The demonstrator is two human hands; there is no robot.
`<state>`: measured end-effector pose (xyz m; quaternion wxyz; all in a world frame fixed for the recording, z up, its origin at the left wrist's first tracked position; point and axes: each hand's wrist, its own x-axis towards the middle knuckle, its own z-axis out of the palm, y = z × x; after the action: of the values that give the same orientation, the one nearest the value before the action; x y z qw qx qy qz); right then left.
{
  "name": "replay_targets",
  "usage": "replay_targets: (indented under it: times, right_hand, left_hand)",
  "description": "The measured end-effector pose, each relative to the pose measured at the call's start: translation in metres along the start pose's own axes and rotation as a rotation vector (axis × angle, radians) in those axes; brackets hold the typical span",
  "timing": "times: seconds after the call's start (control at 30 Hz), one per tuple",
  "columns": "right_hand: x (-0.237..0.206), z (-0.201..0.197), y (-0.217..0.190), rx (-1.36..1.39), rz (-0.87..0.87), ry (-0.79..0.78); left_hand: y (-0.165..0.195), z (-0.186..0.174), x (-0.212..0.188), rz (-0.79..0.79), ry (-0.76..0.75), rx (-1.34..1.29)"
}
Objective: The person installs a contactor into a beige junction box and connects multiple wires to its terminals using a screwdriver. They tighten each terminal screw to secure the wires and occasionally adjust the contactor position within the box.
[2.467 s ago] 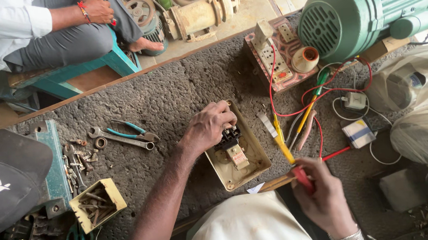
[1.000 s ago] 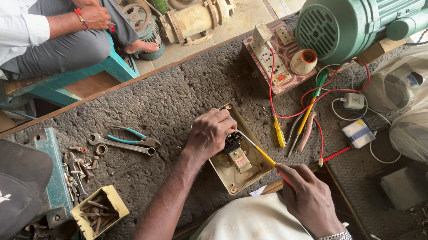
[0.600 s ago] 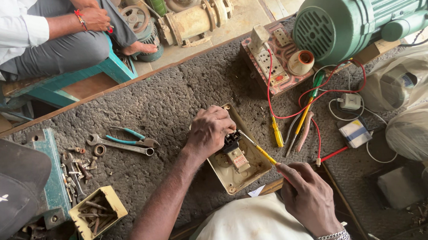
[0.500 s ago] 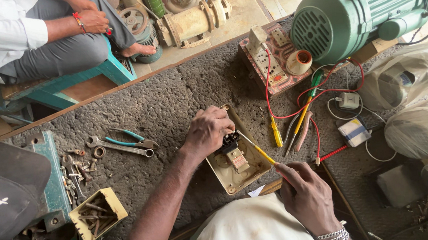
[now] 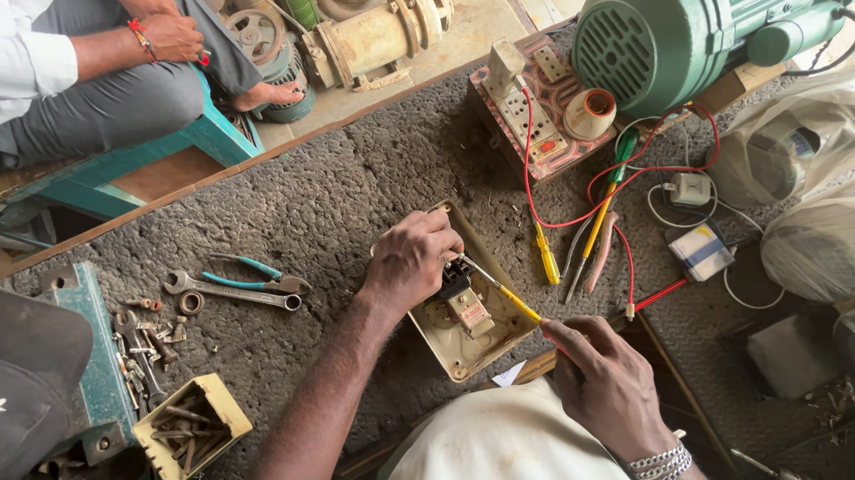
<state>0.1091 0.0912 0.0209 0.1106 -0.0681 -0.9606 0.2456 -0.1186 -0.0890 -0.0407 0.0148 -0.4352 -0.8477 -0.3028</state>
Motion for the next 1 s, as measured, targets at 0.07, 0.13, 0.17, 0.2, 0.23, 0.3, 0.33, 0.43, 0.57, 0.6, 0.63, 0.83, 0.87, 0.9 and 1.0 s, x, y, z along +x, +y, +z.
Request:
replay_targets:
  times: [0.07, 0.13, 0.17, 0.2, 0.23, 0.3, 0.33, 0.43, 0.57, 0.6, 0.63, 0.83, 0.87, 0.9, 1.0]
  right_hand:
    - [0.0, 0.001, 0.0, 0.006, 0.004, -0.003]
    - [0.0, 0.002, 0.0, 0.004, 0.004, 0.0]
    - [0.0, 0.002, 0.0, 0.004, -0.009, 0.01]
    - [0.0, 0.002, 0.0, 0.004, -0.022, 0.02]
    - [0.0, 0.002, 0.0, 0.005, -0.035, 0.03]
    - [0.001, 0.001, 0.0, 0.001, -0.028, 0.011]
    - [0.001, 0.001, -0.001, -0.001, -0.025, 0.0]
    - [0.002, -0.001, -0.002, -0.026, -0.035, -0.015]
    - [0.001, -0.002, -0.001, -0.054, -0.076, 0.0]
    - [0.001, -0.002, -0.001, -0.056, -0.079, 0.002]
    - [0.001, -0.002, -0.001, -0.057, -0.082, 0.003]
    - [0.003, -0.005, -0.01, -0.087, -0.01, -0.09]
    - [0.004, -0.007, -0.013, -0.121, -0.038, -0.091]
    - [0.005, -0.01, -0.016, -0.154, -0.064, -0.092]
    - [0.009, -0.021, -0.023, -0.278, -0.199, -0.078]
  left_hand:
    - [0.001, -0.001, -0.001, 0.016, 0.021, -0.007]
    - [0.001, -0.001, -0.001, 0.021, 0.036, -0.012]
    - [0.002, -0.001, -0.001, 0.025, 0.043, -0.014]
    - [0.002, -0.001, 0.0, 0.024, 0.039, -0.011]
    - [0.002, -0.001, 0.0, 0.022, 0.034, -0.007]
    - [0.003, -0.002, 0.001, 0.024, 0.034, -0.006]
    - [0.003, -0.002, 0.0, 0.025, 0.039, -0.008]
    - [0.002, -0.002, 0.0, 0.021, 0.039, -0.013]
    - [0.003, -0.003, 0.0, 0.019, 0.048, -0.017]
    - [0.003, -0.004, 0.0, 0.019, 0.05, -0.018]
    - [0.003, -0.004, 0.0, 0.018, 0.051, -0.02]
    - [0.002, -0.002, -0.001, 0.018, 0.044, -0.034]
    - [0.0, 0.0, -0.002, 0.02, 0.041, -0.031]
    - [-0.002, 0.002, -0.003, 0.03, 0.055, -0.028]
    - [-0.008, 0.012, -0.004, 0.054, 0.076, -0.013]
